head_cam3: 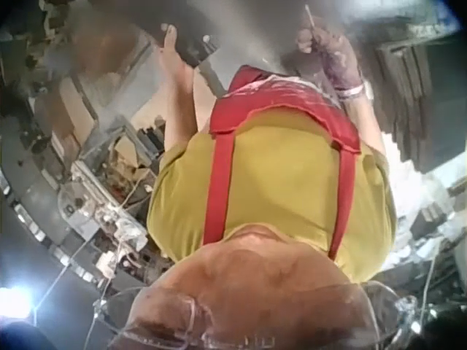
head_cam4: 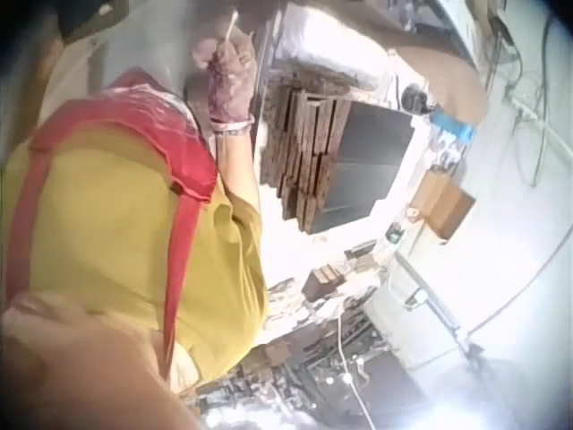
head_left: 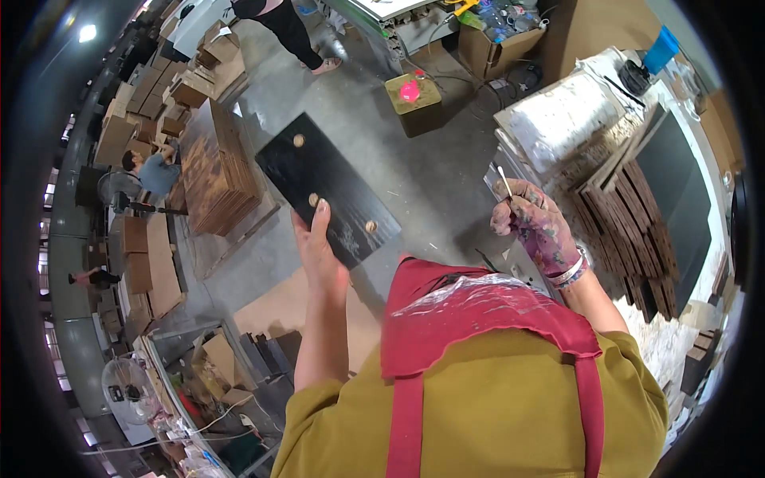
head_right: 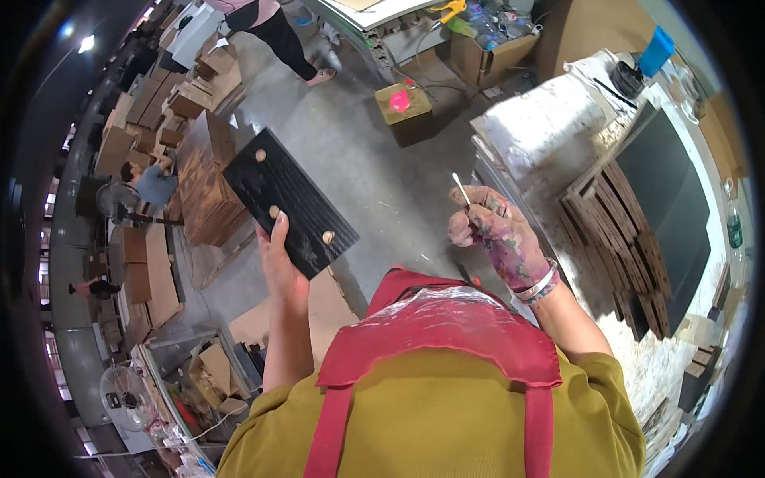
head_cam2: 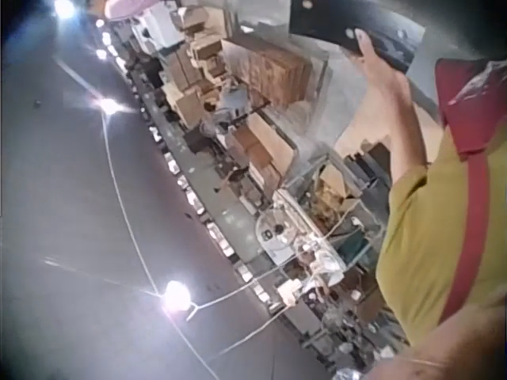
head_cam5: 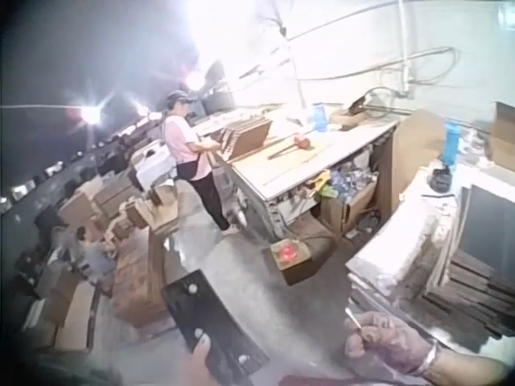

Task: The person cleans wood pieces with a cloth and applies a dark stain to small holes using a cotton swab.

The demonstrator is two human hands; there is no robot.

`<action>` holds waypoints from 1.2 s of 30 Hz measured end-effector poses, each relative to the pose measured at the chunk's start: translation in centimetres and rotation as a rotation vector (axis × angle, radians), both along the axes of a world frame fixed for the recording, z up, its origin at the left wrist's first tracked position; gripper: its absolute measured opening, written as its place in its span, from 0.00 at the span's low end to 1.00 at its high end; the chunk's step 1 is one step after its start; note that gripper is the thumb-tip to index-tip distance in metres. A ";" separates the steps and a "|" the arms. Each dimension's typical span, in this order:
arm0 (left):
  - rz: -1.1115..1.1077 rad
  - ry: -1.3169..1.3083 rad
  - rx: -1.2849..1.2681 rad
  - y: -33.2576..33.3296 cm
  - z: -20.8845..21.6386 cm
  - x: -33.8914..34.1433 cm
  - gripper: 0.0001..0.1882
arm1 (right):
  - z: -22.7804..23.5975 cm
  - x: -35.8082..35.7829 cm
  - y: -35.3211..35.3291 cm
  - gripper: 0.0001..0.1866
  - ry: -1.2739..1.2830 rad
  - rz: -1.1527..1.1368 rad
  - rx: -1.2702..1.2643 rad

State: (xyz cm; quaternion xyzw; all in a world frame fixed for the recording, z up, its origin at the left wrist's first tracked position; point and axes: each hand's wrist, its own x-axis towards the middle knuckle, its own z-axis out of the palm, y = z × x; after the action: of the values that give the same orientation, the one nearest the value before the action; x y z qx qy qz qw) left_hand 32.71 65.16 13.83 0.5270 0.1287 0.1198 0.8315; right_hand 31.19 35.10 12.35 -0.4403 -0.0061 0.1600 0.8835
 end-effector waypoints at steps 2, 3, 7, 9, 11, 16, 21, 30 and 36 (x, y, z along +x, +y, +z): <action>-0.010 0.017 0.006 0.5 0.6 3.7 0.19 | 0.3 2.4 1.1 0.28 -0.009 -0.033 -0.023; -0.030 0.025 0.010 0.7 0.6 5.6 0.19 | 0.2 3.4 1.6 0.23 0.006 -0.055 -0.011; -0.160 -0.013 0.025 1.0 0.2 14.6 0.19 | 0.6 8.5 2.8 0.14 0.010 -0.173 -0.054; -0.250 0.025 0.000 -0.1 0.5 19.0 0.19 | 0.2 10.2 2.9 0.13 -0.010 -0.340 -0.185; -0.318 0.065 0.015 -0.6 1.4 22.9 0.24 | 0.9 11.7 3.0 0.12 -0.025 -0.433 -0.371; -0.512 0.090 -0.087 -3.8 0.9 31.6 0.25 | 1.7 13.6 3.0 0.23 0.046 -0.629 -0.147; -0.640 0.125 -0.254 -10.2 0.6 35.7 0.23 | 2.8 14.9 1.5 0.17 0.159 -0.933 -0.419; -0.919 0.157 -0.208 -21.0 -0.3 41.0 0.23 | 3.1 16.2 -1.1 0.18 0.246 -0.954 -0.542; -1.123 0.214 -0.285 -27.9 -0.8 44.7 0.19 | 4.0 18.6 -1.1 0.21 0.244 -1.075 -0.686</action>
State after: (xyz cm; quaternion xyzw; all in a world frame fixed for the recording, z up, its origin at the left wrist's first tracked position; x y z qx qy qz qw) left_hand 77.41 37.23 13.06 0.4067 -0.0721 -0.4110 0.8127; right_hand 49.78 34.03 16.33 -0.6178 0.3669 -0.2630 0.6439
